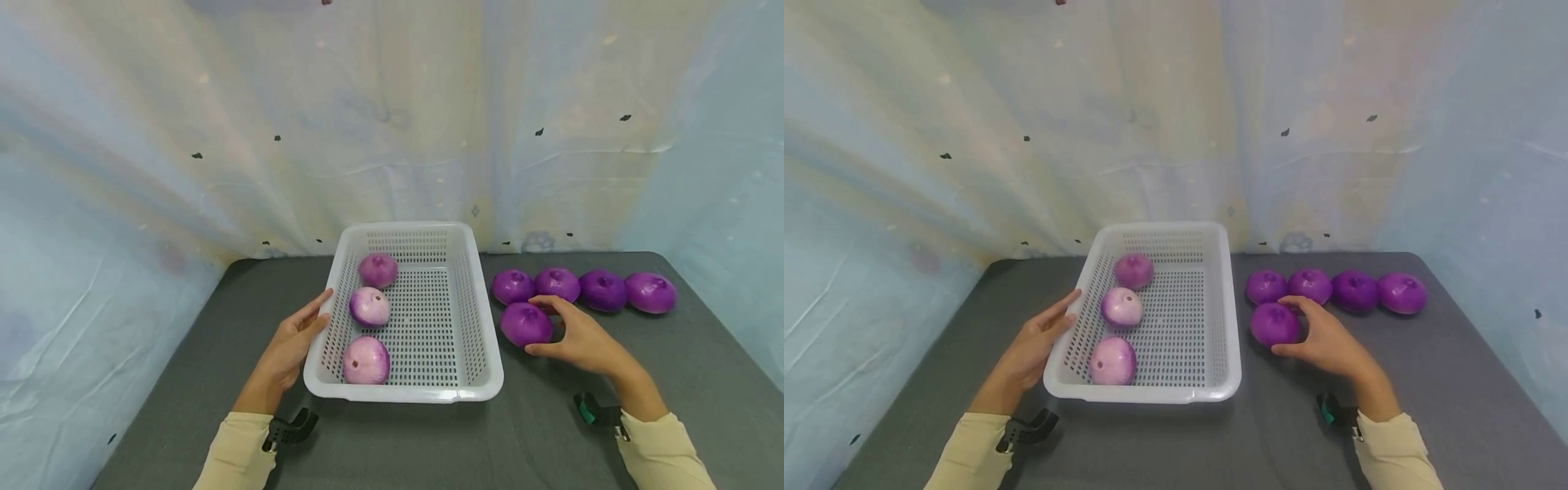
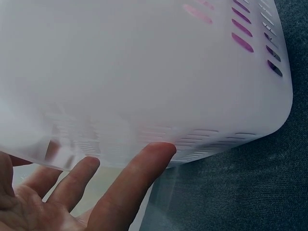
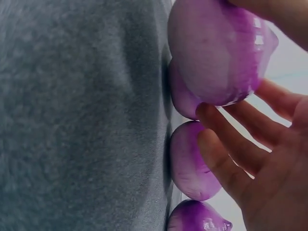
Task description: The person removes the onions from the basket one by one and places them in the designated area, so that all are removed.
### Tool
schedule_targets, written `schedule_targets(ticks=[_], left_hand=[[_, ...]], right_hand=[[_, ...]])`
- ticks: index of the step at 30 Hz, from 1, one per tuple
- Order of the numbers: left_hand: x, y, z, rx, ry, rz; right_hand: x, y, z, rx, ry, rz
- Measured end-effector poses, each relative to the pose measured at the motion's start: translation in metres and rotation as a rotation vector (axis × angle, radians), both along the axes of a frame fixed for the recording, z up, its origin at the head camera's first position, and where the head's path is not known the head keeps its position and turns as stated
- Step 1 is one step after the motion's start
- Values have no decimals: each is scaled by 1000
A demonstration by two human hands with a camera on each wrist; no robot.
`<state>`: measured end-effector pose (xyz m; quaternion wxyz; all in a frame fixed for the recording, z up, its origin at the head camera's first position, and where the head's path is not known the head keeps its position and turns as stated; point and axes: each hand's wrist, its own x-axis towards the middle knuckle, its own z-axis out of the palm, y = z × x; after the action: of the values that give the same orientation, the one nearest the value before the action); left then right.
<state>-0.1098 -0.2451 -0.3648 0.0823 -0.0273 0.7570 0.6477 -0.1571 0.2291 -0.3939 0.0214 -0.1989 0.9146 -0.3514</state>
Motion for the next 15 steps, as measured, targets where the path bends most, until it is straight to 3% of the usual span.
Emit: schedule_targets(ticks=[15], left_hand=[[0, 0, 2, 2, 11, -13]], right_hand=[[-2, 2, -8, -14, -24, 19]])
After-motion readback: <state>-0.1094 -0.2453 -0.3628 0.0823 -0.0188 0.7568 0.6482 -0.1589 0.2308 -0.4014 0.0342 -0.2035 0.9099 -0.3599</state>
